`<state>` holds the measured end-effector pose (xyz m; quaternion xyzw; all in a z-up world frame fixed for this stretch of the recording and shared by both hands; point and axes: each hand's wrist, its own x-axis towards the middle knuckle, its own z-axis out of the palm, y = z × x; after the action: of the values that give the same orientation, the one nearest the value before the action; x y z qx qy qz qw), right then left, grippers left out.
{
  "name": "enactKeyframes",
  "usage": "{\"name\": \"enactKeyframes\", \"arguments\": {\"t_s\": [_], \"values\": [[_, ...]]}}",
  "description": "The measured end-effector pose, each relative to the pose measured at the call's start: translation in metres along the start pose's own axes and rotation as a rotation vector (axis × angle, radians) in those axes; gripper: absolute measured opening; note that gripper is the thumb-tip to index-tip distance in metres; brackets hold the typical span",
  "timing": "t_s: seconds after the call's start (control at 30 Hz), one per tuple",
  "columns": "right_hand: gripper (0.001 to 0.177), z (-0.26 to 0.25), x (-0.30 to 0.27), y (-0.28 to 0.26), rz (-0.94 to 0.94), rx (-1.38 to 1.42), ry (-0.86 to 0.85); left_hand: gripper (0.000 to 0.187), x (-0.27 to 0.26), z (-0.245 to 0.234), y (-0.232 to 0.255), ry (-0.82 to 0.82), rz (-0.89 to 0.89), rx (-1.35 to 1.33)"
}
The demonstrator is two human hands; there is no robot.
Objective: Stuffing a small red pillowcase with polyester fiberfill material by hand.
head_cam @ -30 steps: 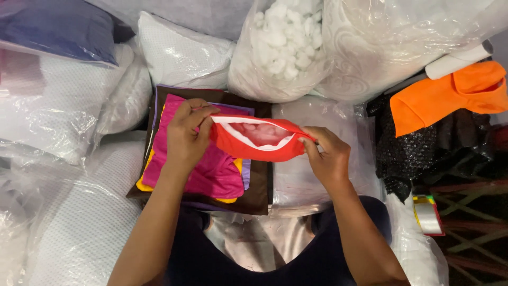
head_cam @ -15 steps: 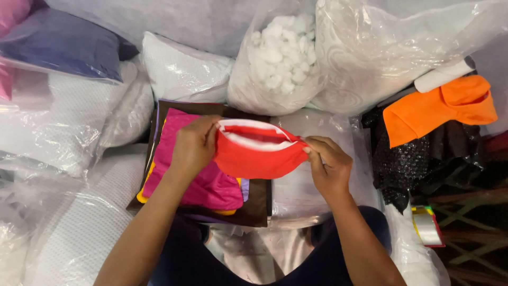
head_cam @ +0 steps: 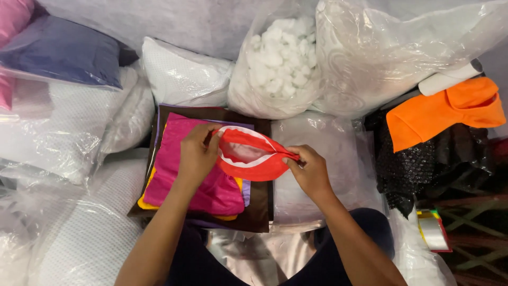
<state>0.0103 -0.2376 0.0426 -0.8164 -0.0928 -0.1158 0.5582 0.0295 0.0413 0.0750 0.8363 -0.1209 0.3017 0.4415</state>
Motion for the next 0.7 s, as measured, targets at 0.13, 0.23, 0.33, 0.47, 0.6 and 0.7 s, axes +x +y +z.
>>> {"name": "enactKeyframes", "arguments": {"t_s": [0.13, 0.23, 0.33, 0.47, 0.6, 0.7], "values": [[0.021, -0.01, -0.001, -0.017, -0.178, -0.023, 0.114, 0.016, -0.001, -0.007, 0.006, 0.097, -0.043, -0.02], [0.007, 0.0, -0.007, 0.009, -0.129, -0.072, 0.056, 0.02, -0.008, -0.001, -0.005, 0.122, -0.134, -0.012], [0.005, -0.002, -0.001, 0.001, -0.178, -0.053, 0.075, 0.017, 0.011, -0.001, 0.002, 0.155, -0.227, -0.065], [0.007, -0.004, -0.016, -0.03, -0.446, 0.02, 0.199, 0.015, 0.01, -0.001, 0.018, 0.243, -0.202, -0.226], [0.01, 0.019, -0.035, -0.025, -0.493, 0.059, 0.07, 0.031, -0.023, 0.009, 0.021, 0.391, -0.075, -0.273], [0.009, 0.037, -0.051, -0.019, -0.33, 0.071, -0.095, 0.057, -0.123, 0.057, -0.02, 0.416, -0.794, -0.446]]}}
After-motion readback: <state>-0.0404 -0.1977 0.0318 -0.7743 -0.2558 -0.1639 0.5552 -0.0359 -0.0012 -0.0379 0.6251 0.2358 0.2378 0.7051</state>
